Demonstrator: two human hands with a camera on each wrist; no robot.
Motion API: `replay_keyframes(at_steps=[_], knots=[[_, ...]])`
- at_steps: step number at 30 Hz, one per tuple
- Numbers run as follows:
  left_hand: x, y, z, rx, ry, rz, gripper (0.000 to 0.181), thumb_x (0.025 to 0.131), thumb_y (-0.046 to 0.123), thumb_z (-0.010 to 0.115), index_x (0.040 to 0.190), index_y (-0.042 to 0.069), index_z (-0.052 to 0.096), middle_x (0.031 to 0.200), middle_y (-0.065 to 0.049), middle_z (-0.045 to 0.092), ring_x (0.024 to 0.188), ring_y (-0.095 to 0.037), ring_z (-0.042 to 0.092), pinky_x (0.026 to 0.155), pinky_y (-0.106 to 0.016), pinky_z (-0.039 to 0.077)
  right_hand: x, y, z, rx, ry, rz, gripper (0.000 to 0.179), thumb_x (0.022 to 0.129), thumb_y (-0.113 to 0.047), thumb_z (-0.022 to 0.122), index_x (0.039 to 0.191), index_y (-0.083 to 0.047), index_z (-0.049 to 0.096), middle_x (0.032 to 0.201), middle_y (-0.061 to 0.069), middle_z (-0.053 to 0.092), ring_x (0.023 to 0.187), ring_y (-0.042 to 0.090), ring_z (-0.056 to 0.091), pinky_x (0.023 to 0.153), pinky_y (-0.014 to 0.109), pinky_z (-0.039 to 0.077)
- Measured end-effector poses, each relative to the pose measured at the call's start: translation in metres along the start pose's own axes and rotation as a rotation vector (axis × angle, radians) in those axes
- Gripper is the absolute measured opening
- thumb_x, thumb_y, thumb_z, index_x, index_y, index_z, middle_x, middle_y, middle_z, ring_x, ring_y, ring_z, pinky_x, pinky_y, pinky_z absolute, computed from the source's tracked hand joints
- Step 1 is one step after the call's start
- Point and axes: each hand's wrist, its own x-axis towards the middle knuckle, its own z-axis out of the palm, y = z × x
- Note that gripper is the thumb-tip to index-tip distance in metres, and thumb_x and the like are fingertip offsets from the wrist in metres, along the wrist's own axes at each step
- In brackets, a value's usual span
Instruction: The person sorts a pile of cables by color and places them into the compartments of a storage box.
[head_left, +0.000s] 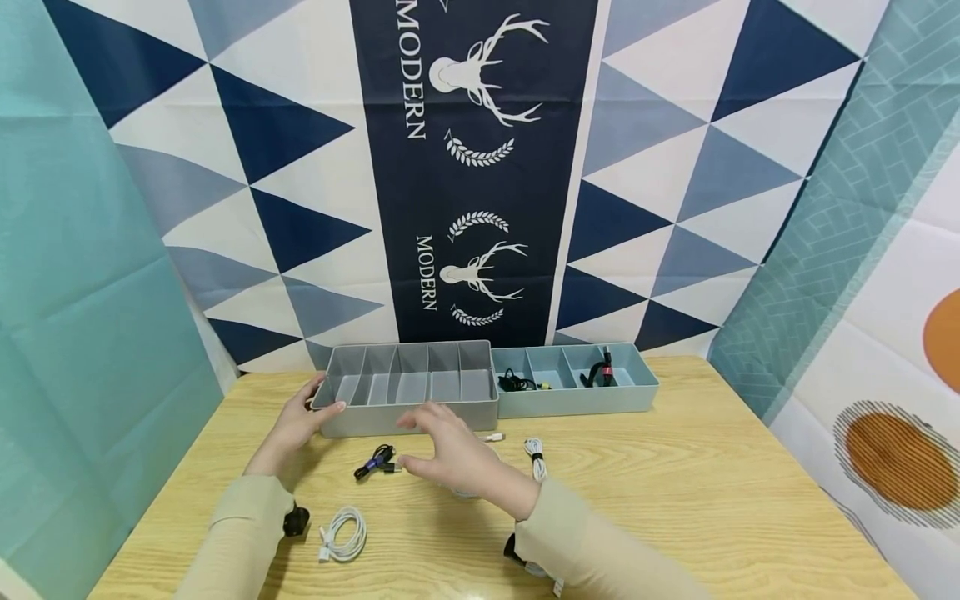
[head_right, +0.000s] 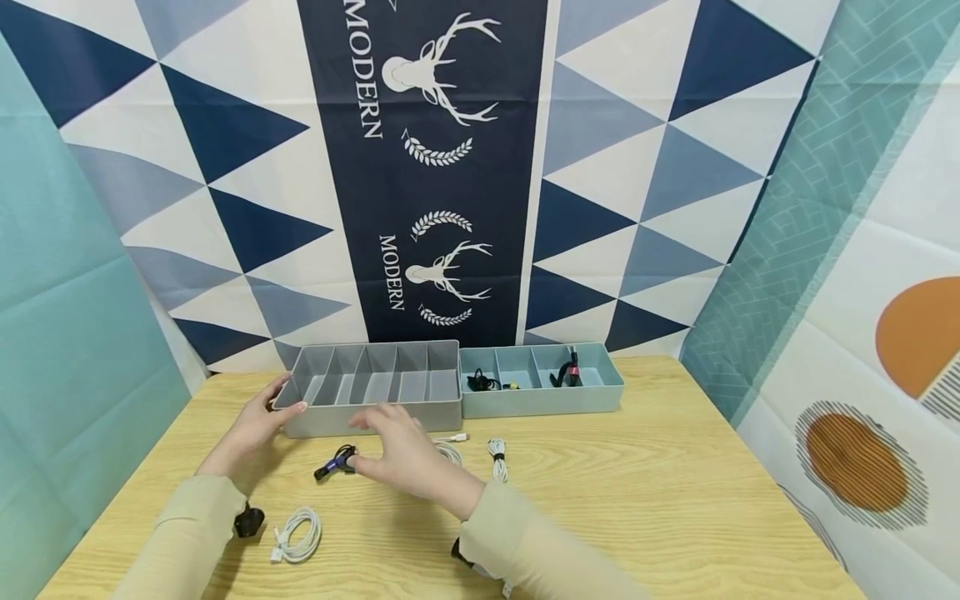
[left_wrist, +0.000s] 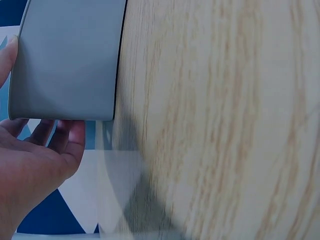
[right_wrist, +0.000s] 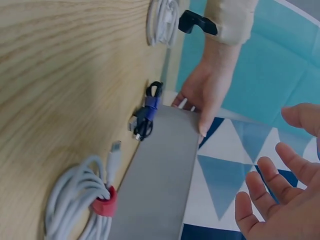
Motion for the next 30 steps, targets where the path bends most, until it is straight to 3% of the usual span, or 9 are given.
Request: replay_keyframes(at_steps=[8,30], knots=[[0.000,0.002,-0.001,0.010,-0.005,0.004,0.094,0.075,0.053,0.061,0.145,0.018,0.009,0.147,-0.021,0.009,0.130,-0.044,0.016,0.096,-0.053,0.032,0.002,0.002,0.010,0.005,-0.039,0.010,0.042,0.078,-0.033,0.066,0.117,-0.022,0.054,0.114,-0.007,0.053,0.099,0.009,0.048,0.085,0.033,0.041],[0.001,0.000,-0.001,-0.012,-0.007,0.000,0.088,0.080,0.046,0.061,0.145,0.018,0.008,0.147,-0.019,0.010,0.129,-0.042,0.022,0.095,-0.049,0.036,0.018,0.025,0.036,0.000,-0.222,0.085,0.047,0.077,-0.032,0.068,0.120,-0.019,0.054,0.109,0.000,0.055,0.098,0.016,0.053,0.078,0.027,0.045]])
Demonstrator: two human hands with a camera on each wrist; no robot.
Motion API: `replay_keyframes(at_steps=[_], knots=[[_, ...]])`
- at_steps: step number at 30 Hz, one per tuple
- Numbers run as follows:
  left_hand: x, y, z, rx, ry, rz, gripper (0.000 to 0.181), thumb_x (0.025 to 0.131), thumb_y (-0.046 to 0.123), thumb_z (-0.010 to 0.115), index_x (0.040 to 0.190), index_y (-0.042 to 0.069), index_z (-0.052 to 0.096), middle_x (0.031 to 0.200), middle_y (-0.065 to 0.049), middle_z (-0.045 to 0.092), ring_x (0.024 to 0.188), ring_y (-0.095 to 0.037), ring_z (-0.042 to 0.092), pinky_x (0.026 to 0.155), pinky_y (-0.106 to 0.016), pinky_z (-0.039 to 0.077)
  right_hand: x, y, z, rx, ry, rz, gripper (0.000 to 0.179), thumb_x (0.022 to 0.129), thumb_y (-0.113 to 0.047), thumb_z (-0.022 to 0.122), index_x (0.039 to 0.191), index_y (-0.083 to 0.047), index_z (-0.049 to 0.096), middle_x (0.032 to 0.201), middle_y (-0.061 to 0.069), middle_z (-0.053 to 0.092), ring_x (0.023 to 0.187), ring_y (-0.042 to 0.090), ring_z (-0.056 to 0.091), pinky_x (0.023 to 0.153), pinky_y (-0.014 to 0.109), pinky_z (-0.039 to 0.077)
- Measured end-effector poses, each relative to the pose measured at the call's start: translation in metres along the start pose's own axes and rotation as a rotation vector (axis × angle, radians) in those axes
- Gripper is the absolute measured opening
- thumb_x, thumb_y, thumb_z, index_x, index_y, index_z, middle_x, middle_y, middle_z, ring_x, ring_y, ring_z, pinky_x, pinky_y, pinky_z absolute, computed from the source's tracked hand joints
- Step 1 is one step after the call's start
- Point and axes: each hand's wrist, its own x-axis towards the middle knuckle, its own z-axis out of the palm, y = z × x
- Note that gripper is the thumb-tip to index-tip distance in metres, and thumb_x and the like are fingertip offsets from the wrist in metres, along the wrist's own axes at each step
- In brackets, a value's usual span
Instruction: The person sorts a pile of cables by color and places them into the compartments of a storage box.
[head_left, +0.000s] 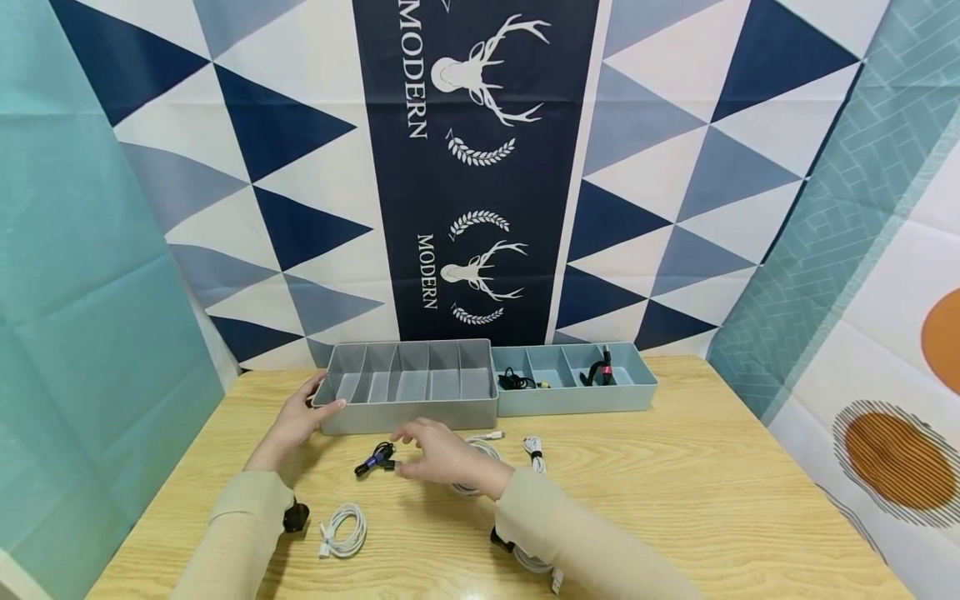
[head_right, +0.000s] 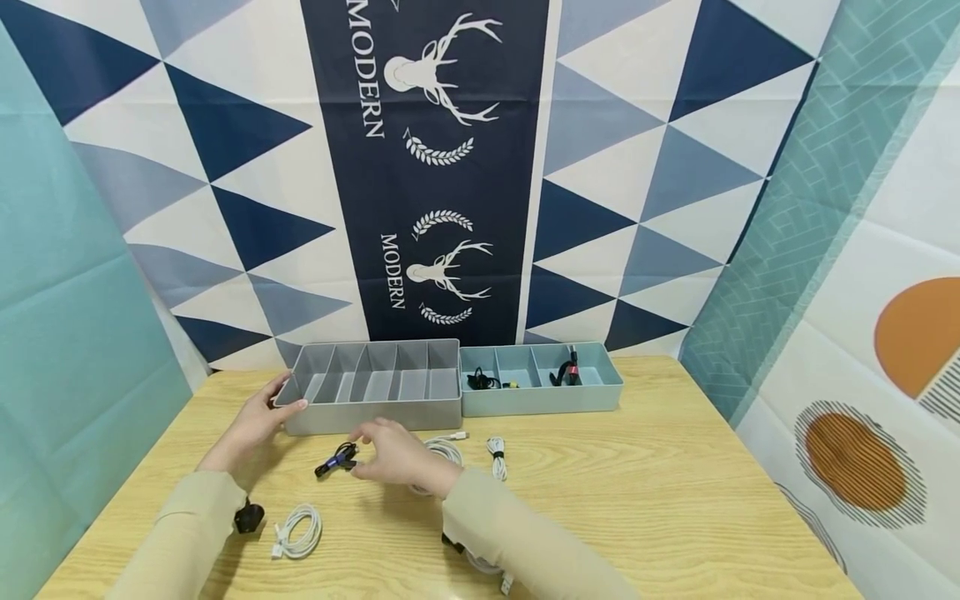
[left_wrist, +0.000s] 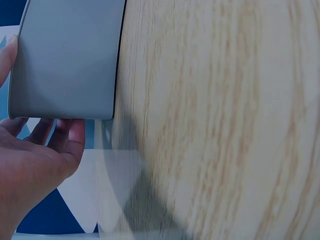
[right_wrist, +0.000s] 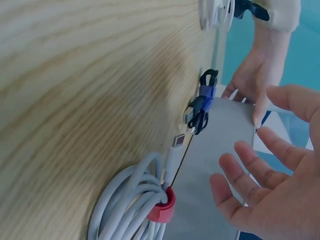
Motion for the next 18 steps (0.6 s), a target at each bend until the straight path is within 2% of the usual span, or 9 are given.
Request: replay_keyframes(at_steps=[5,8,12,18], knots=[[0.000,0.000,0.000,-0.019,0.002,0.007,0.084,0.083,0.039,0.060,0.145,0.017,0.008,0.147,-0.020,0.012,0.127,-0.041,0.025,0.094,-0.049,0.036,0.007,0.003,0.002,-0.013,-0.047,0.023,0.048,0.076,-0.031,0.069,0.120,-0.019,0.053,0.108,0.002,0.055,0.090,0.013,0.053,0.072,0.024,0.044],[0.000,0.000,0.000,-0.010,0.003,-0.003,0.086,0.081,0.042,0.061,0.145,0.018,0.008,0.147,-0.019,0.011,0.128,-0.041,0.023,0.094,-0.050,0.036,0.010,0.005,0.003,-0.028,-0.077,0.039,0.049,0.075,-0.031,0.069,0.121,-0.020,0.053,0.109,0.003,0.054,0.088,0.011,0.052,0.071,0.024,0.044],[0.000,0.000,0.000,-0.007,0.001,-0.007,0.091,0.078,0.048,0.062,0.145,0.018,0.008,0.147,-0.019,0.011,0.129,-0.041,0.023,0.094,-0.050,0.036,0.012,0.007,0.006,-0.050,-0.113,0.051,0.050,0.075,-0.030,0.069,0.121,-0.021,0.052,0.110,0.003,0.053,0.094,0.013,0.052,0.075,0.025,0.044],[0.000,0.001,0.001,-0.010,-0.004,-0.002,0.084,0.083,0.039,0.060,0.145,0.019,0.008,0.147,-0.019,0.011,0.127,-0.041,0.025,0.092,-0.050,0.037,0.018,0.012,0.011,-0.106,-0.133,0.022,0.049,0.076,-0.026,0.069,0.121,-0.020,0.052,0.111,0.003,0.053,0.100,0.016,0.052,0.077,0.025,0.045]])
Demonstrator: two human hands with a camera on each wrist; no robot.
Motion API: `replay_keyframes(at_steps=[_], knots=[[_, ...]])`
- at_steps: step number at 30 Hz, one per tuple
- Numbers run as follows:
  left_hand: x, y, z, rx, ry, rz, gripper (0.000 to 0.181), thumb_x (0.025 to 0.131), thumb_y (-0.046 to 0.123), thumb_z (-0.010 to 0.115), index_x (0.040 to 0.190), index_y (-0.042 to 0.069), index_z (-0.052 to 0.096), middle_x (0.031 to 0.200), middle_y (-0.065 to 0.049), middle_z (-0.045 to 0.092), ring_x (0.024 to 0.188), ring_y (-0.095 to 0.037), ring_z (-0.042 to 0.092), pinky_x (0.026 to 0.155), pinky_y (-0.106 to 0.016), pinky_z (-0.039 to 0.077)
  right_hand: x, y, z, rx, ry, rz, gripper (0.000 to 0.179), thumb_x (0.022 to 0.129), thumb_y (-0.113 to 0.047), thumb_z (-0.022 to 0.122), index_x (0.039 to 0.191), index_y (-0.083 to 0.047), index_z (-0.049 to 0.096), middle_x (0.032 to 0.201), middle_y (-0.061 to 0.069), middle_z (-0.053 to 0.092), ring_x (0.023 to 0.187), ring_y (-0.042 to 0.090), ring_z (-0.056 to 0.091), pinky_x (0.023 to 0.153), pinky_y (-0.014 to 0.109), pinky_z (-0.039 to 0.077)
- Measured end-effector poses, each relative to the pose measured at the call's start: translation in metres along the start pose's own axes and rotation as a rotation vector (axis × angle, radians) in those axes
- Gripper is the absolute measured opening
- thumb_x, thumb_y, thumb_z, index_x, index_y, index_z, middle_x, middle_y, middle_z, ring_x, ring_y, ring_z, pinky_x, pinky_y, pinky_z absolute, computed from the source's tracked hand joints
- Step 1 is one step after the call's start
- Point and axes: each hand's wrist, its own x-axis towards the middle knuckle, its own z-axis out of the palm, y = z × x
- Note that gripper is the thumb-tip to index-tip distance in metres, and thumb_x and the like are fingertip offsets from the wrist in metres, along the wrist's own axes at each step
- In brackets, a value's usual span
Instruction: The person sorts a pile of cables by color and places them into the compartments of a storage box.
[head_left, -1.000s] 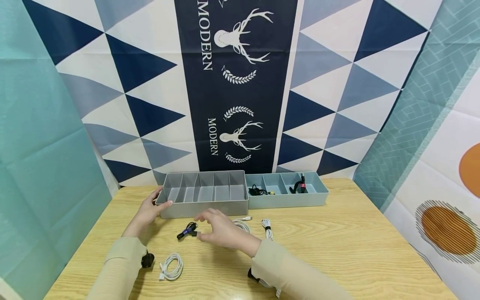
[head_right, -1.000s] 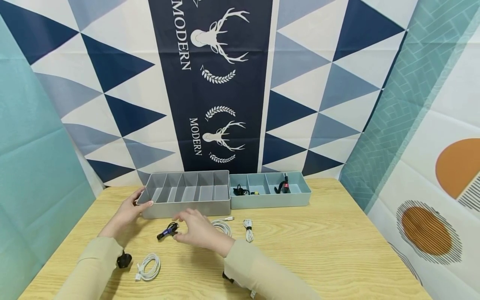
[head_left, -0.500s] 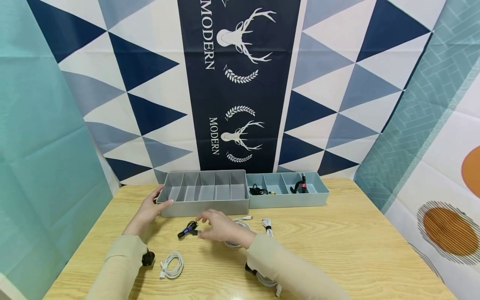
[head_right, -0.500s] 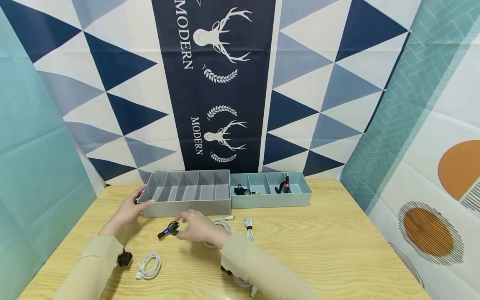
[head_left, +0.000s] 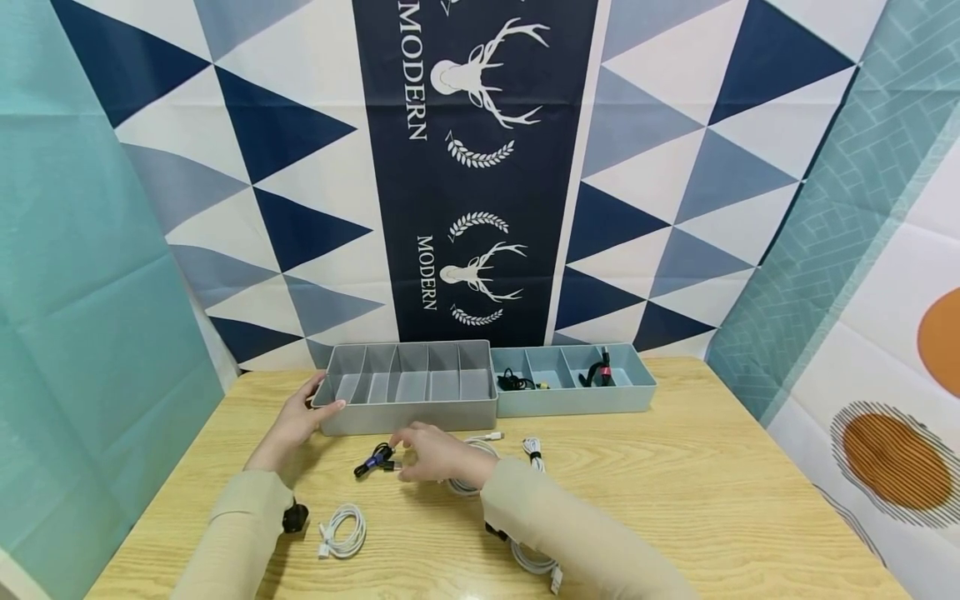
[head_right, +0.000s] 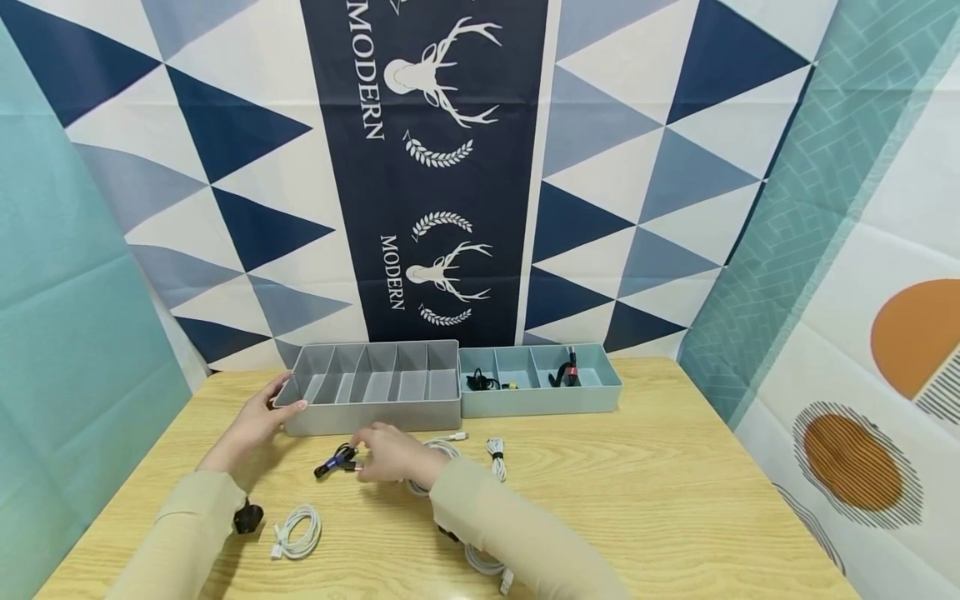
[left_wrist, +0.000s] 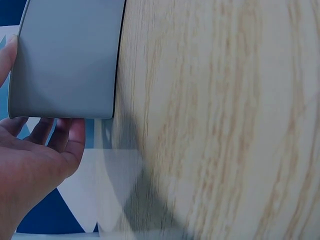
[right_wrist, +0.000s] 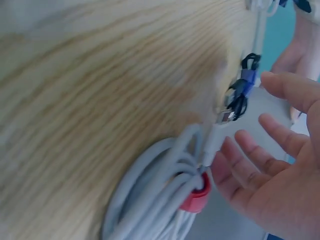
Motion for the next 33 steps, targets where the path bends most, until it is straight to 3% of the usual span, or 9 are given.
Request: replay_keyframes(at_steps=[13,21,29,33], knots=[[-0.003,0.002,-0.002,-0.013,-0.004,0.001,0.083,0.083,0.037,0.060,0.145,0.018,0.008,0.147,-0.019,0.012,0.126,-0.040,0.027,0.091,-0.049,0.038,0.020,0.017,0.009,-0.032,-0.013,-0.033,0.051,0.077,-0.028,0.069,0.124,-0.023,0.050,0.111,-0.002,0.051,0.102,0.010,0.049,0.083,0.024,0.043],[-0.003,0.002,-0.002,-0.021,-0.001,-0.011,0.083,0.083,0.037,0.060,0.145,0.019,0.007,0.147,-0.018,0.013,0.126,-0.039,0.029,0.092,-0.048,0.038,0.025,0.016,0.012,-0.079,-0.028,-0.055,0.057,0.075,-0.034,0.070,0.126,-0.024,0.048,0.111,-0.001,0.052,0.103,0.013,0.049,0.084,0.025,0.042],[-0.002,0.002,-0.002,-0.008,-0.002,-0.012,0.091,0.078,0.049,0.061,0.145,0.020,0.007,0.147,-0.017,0.013,0.125,-0.039,0.030,0.090,-0.048,0.039,0.030,0.010,0.016,-0.159,-0.030,-0.050,0.063,0.073,-0.041,0.070,0.129,-0.026,0.046,0.110,-0.001,0.048,0.100,0.013,0.048,0.081,0.024,0.043],[-0.002,0.002,-0.001,-0.016,-0.002,-0.010,0.085,0.082,0.041,0.061,0.145,0.019,0.008,0.147,-0.017,0.013,0.126,-0.039,0.029,0.091,-0.048,0.038,0.030,0.008,0.017,-0.191,-0.030,-0.026,0.061,0.073,-0.041,0.070,0.128,-0.025,0.049,0.110,0.000,0.047,0.097,0.013,0.048,0.079,0.024,0.044]])
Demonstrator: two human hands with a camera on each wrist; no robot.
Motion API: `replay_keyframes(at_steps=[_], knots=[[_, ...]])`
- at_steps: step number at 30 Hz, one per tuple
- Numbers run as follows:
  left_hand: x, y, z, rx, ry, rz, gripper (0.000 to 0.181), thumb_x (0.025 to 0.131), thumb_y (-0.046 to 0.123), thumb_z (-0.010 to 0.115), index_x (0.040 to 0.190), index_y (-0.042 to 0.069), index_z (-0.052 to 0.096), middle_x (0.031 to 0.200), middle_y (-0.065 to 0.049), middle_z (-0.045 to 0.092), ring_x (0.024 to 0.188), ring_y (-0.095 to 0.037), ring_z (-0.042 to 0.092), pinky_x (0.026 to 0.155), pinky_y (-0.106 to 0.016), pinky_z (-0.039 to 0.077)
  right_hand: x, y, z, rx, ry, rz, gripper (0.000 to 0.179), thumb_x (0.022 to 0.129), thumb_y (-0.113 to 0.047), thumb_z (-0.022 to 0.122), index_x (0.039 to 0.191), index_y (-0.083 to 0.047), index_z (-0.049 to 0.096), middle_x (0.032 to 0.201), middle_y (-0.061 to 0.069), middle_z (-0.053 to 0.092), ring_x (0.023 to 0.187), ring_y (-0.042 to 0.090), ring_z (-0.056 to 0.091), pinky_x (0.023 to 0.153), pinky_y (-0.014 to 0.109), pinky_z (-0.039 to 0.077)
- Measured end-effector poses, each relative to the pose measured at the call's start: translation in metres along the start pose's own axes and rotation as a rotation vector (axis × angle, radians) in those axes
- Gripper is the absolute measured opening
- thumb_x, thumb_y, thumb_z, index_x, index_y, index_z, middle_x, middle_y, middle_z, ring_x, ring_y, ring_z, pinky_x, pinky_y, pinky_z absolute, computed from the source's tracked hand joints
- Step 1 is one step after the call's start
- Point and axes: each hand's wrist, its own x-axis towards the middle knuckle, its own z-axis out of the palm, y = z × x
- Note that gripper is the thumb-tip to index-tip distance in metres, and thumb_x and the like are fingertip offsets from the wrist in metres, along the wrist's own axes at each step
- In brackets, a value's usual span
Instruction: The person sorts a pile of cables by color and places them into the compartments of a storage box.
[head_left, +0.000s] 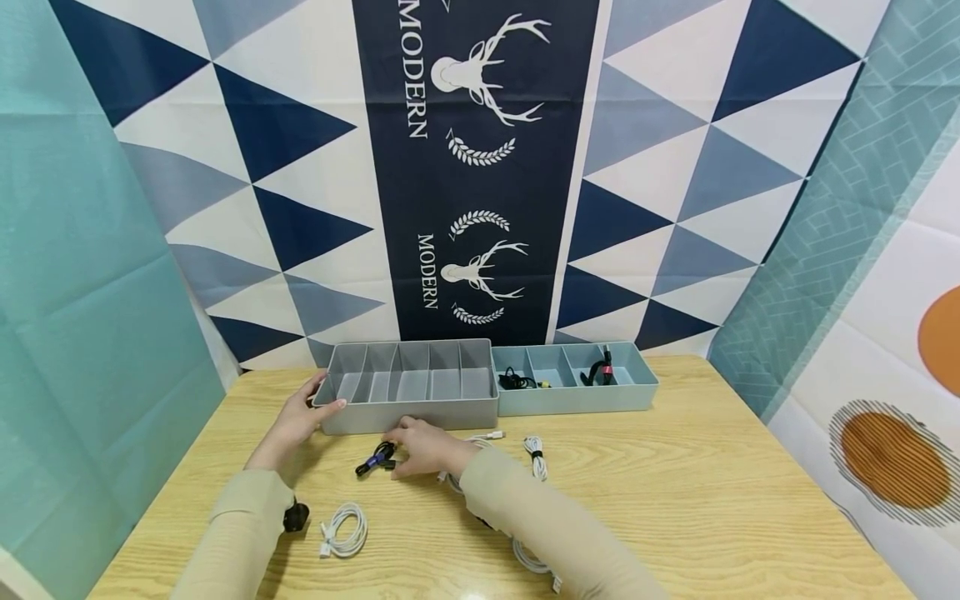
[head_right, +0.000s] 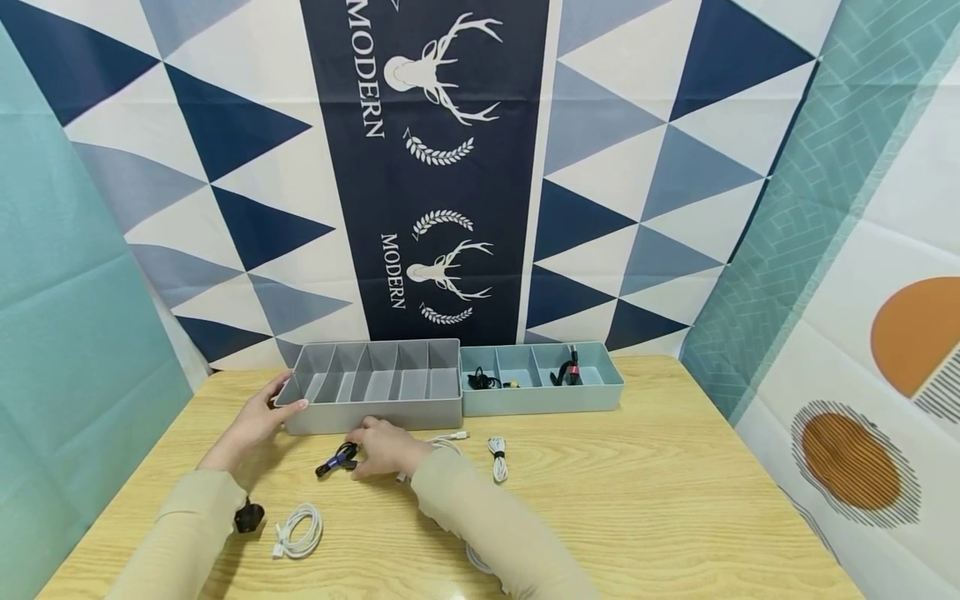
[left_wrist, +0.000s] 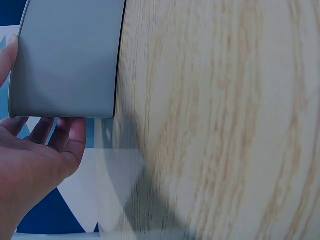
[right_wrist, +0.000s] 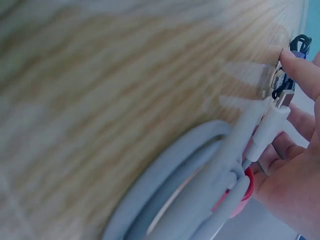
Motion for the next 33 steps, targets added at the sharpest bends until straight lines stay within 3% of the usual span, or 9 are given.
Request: replay_keyframes(at_steps=[13,26,33], knots=[[0.001,-0.002,0.000,0.003,-0.003,0.002,0.081,0.085,0.034,0.059,0.145,0.019,0.007,0.147,-0.019,0.014,0.126,-0.039,0.029,0.091,-0.049,0.038,-0.004,0.004,0.002,-0.012,0.038,-0.009,0.043,0.071,-0.040,0.072,0.107,-0.021,0.060,0.092,-0.006,0.044,0.080,0.007,0.043,0.069,0.021,0.041],[0.000,-0.002,0.000,-0.013,-0.005,0.004,0.089,0.079,0.045,0.061,0.145,0.020,0.007,0.146,-0.018,0.014,0.124,-0.038,0.032,0.090,-0.046,0.039,-0.008,0.011,0.002,-0.082,0.033,-0.038,0.035,0.068,-0.040,0.072,0.095,-0.022,0.061,0.086,-0.010,0.043,0.071,0.003,0.043,0.058,0.019,0.038],[0.001,-0.004,0.000,-0.016,-0.005,0.006,0.085,0.082,0.039,0.061,0.145,0.019,0.008,0.146,-0.018,0.014,0.125,-0.038,0.030,0.091,-0.047,0.038,-0.013,0.014,-0.001,-0.082,0.037,-0.036,0.031,0.068,-0.042,0.071,0.090,-0.023,0.061,0.084,-0.011,0.043,0.069,0.003,0.043,0.057,0.020,0.038]])
